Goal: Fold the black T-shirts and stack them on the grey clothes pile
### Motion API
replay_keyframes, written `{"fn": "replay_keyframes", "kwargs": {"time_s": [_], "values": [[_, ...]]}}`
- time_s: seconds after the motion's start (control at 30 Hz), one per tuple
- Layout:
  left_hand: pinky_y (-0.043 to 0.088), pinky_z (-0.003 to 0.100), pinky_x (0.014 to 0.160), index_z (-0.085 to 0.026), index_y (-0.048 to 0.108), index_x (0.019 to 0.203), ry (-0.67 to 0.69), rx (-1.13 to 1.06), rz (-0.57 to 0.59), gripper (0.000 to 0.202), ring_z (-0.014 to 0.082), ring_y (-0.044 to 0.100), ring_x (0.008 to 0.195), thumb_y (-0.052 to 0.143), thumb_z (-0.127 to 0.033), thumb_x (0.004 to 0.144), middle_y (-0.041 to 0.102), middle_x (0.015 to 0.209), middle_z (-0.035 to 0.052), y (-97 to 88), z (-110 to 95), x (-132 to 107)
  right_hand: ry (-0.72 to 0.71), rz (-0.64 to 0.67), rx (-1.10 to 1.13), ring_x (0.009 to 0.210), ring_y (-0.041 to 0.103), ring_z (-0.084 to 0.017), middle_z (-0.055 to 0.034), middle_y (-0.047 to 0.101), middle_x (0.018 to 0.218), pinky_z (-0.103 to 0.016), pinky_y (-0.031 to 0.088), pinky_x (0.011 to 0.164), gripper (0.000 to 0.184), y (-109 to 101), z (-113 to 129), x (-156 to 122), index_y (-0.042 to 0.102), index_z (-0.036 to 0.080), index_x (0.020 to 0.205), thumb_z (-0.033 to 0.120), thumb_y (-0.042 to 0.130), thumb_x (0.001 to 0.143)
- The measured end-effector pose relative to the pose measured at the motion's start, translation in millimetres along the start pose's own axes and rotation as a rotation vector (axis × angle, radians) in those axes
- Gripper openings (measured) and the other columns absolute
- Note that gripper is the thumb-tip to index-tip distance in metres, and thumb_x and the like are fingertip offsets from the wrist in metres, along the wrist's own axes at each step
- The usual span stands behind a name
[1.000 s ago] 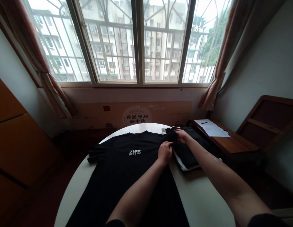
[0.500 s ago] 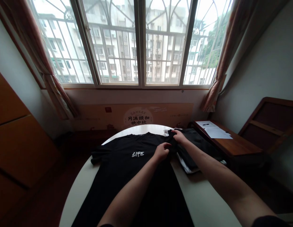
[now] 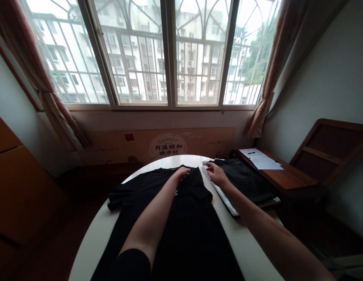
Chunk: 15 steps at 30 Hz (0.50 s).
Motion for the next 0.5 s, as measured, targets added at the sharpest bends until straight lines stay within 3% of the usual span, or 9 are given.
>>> {"fn": "replay_keyframes", "kwargs": {"time_s": [0.1,0.2,0.37,0.5], "values": [[0.056,0.044,0.09,-0.017,0.059,0.126,0.01,0.15,-0.027,0.037,0.0235,0.063,0.107,0.062,-0.037,0.095,0.061,0.126,0.0091,4.0,-8.6,15.7,-0.049,0.057,-0.103,0.09,0.067,-0.022,-0.0128,0.071,0.107,-0.034,0.052,0.091,0.047,-7.4,2.9,-25.3,0.066,0.012,0.124,0.009,0.057,0.078],[0.055,0.044,0.091,-0.018,0.06,0.125,0.051,0.265,-0.015,0.035,0.0233,0.063,0.108,0.061,-0.037,0.095,0.061,0.127,0.0091,15.9,-19.5,31.7,-0.117,0.156,-0.225,0.111,0.064,-0.03,-0.0166,0.068,0.121,-0.037,0.046,0.102,0.054,12.8,10.9,-63.2,0.065,0.011,0.127,0.007,0.059,0.074],[0.056,0.043,0.09,-0.018,0.061,0.124,0.109,0.385,0.045,0.034,0.0231,0.063,0.107,0.061,-0.037,0.095,0.062,0.126,0.0086,40.6,-32.0,53.5,-0.192,0.289,-0.555,0.142,0.04,-0.035,-0.0223,0.045,0.152,-0.044,0.031,0.117,0.068,64.2,9.9,-122.2,0.042,0.004,0.149,0.014,0.052,0.083],[0.056,0.043,0.09,-0.018,0.061,0.123,0.159,0.437,0.064,0.034,0.0228,0.063,0.106,0.061,-0.037,0.095,0.062,0.125,0.0085,52.3,-37.4,64.7,-0.15,0.251,-0.546,0.151,0.02,-0.035,-0.0179,0.025,0.163,-0.05,0.02,0.122,0.075,75.6,3.6,-128.3,0.029,0.006,0.156,0.021,0.051,0.086]]}}
Point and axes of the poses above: each hand's wrist, its own x-axis towards the middle knuckle, its own y-axis out of the palm, z = x × y, the point moved 6 cm from there along x, towards the middle knuckle
